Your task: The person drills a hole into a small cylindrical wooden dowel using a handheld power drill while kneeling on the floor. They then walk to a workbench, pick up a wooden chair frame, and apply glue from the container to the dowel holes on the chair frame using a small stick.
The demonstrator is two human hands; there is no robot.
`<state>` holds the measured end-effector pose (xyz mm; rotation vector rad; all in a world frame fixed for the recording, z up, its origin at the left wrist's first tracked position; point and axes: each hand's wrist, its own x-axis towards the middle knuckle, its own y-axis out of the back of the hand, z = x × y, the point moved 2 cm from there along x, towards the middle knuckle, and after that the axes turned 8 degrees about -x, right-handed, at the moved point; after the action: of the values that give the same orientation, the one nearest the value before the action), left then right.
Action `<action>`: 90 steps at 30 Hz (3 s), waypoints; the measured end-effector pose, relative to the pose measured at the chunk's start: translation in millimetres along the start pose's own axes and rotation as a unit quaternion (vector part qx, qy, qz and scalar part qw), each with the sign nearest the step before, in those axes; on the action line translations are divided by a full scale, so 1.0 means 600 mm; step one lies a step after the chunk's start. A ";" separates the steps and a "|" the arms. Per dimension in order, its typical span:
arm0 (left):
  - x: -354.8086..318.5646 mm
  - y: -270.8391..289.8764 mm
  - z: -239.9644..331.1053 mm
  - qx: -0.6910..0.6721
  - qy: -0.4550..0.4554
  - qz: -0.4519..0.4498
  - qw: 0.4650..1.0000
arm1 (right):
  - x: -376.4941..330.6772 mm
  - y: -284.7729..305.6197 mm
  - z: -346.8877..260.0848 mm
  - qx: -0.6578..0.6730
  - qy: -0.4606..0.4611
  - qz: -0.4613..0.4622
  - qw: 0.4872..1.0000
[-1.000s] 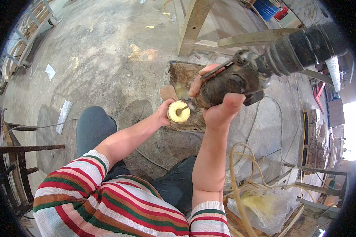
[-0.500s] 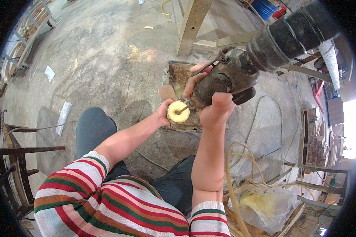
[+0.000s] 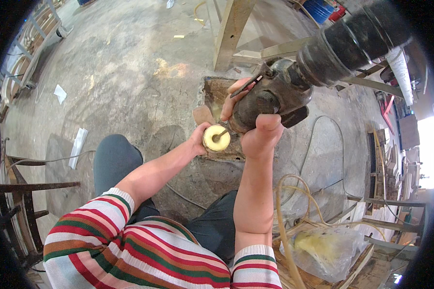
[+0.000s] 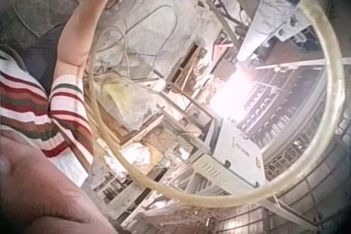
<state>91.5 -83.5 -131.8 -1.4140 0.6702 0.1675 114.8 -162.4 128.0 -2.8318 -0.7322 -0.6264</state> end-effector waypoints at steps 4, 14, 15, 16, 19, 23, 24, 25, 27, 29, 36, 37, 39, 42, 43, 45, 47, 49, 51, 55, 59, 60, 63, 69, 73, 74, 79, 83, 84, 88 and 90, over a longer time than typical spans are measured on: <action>-0.001 0.002 0.003 0.001 0.004 0.008 1.000 | 0.000 -0.002 -0.004 -0.002 0.006 0.015 1.000; 0.002 -0.001 0.000 0.000 -0.002 -0.009 1.000 | -0.001 0.007 0.005 0.033 0.002 0.028 0.999; 0.002 0.000 0.002 0.000 -0.004 -0.006 1.000 | 0.000 0.007 0.004 0.029 0.002 0.026 0.999; 0.002 0.001 0.003 0.000 -0.006 -0.002 1.000 | 0.000 0.007 0.003 0.025 0.003 0.022 0.999; 0.004 -0.001 0.002 0.004 -0.020 0.010 1.000 | 0.001 0.008 0.000 0.005 0.005 0.012 1.000; 0.005 -0.001 0.003 0.002 -0.005 -0.005 1.000 | 0.002 0.010 -0.001 0.004 0.008 0.014 1.000; 0.004 -0.002 0.001 0.000 -0.001 -0.004 1.000 | 0.002 0.011 0.000 0.009 0.006 0.017 1.000; 0.004 -0.003 0.000 -0.001 0.002 -0.003 1.000 | 0.001 0.012 0.001 0.014 0.004 0.020 1.000; 0.004 0.000 0.003 0.004 -0.002 -0.007 1.000 | 0.002 0.011 -0.001 0.012 0.002 0.013 1.000; 0.004 0.001 0.004 0.006 -0.005 -0.008 1.000 | 0.002 0.012 -0.001 0.018 0.002 0.014 1.000; 0.006 0.003 0.005 0.009 -0.005 -0.005 1.000 | 0.003 0.014 0.003 0.027 0.011 0.011 1.000; 0.006 0.006 0.007 0.008 -0.005 -0.004 1.000 | 0.004 0.011 0.001 0.019 0.013 0.015 1.000; 0.007 0.006 0.008 0.012 -0.006 -0.014 1.000 | 0.003 0.013 0.003 0.013 0.011 0.006 1.000; 0.006 0.004 0.008 0.014 -0.009 -0.014 1.000 | 0.003 0.015 0.005 0.014 0.008 0.003 1.000; 0.005 0.003 0.008 0.014 -0.011 -0.011 1.000 | 0.003 0.016 0.006 0.016 0.007 0.004 1.000; 0.003 -0.002 0.004 0.014 -0.012 -0.008 1.000 | 0.003 0.020 0.009 0.015 0.006 -0.002 1.000; 0.002 -0.003 0.004 0.012 -0.012 -0.007 1.000 | 0.003 0.020 0.008 0.018 0.008 0.007 1.000; 0.002 -0.001 0.005 0.008 -0.010 -0.007 1.000 | 0.002 0.015 0.005 0.022 0.011 0.030 0.999; 0.005 -0.001 0.004 0.004 -0.006 -0.014 1.000 | 0.002 0.021 0.009 0.030 0.009 0.007 0.999; 0.007 0.009 0.013 -0.008 -0.003 -0.032 0.999 | 0.006 0.010 -0.004 0.012 0.007 0.003 1.000; 0.007 0.003 0.003 -0.008 -0.011 -0.012 1.000 | 0.006 0.019 -0.004 -0.004 0.006 0.000 1.000; 0.006 0.003 0.004 -0.008 -0.014 -0.010 1.000 | 0.006 0.021 -0.005 -0.006 0.000 -0.008 1.000; 0.004 0.002 0.005 -0.001 -0.019 -0.013 1.000 | 0.006 0.021 -0.010 -0.011 -0.010 -0.010 1.000; 0.006 0.003 0.007 -0.006 -0.017 -0.015 1.000 | 0.006 0.020 -0.012 -0.002 -0.007 0.007 1.000; 0.007 0.003 0.003 -0.013 -0.011 -0.015 1.000 | 0.004 0.022 -0.005 0.017 0.014 0.033 0.999; 0.007 0.004 0.004 -0.011 -0.012 -0.015 1.000 | 0.004 0.021 -0.006 0.012 0.013 0.032 0.999; 0.009 0.009 0.009 -0.001 -0.010 -0.024 1.000 | 0.004 0.024 -0.010 0.005 0.007 0.012 1.000; 0.010 0.009 0.009 0.000 -0.019 -0.025 1.000 | 0.005 0.025 -0.011 0.010 0.017 -0.002 1.000; 0.010 0.009 0.011 0.003 -0.019 -0.029 0.999 | 0.006 0.025 -0.010 0.012 0.020 -0.004 1.000; 0.010 0.001 0.011 -0.003 -0.042 -0.017 0.999 | 0.007 0.036 -0.001 0.005 0.026 -0.008 1.000; 0.008 -0.001 0.013 -0.010 -0.037 -0.018 0.999 | 0.006 0.038 0.002 0.016 0.027 -0.008 0.999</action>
<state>97.9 -77.5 -133.6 -1.4301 0.5832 0.1981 129.3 -180.6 127.7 -2.7718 -0.7488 -0.6856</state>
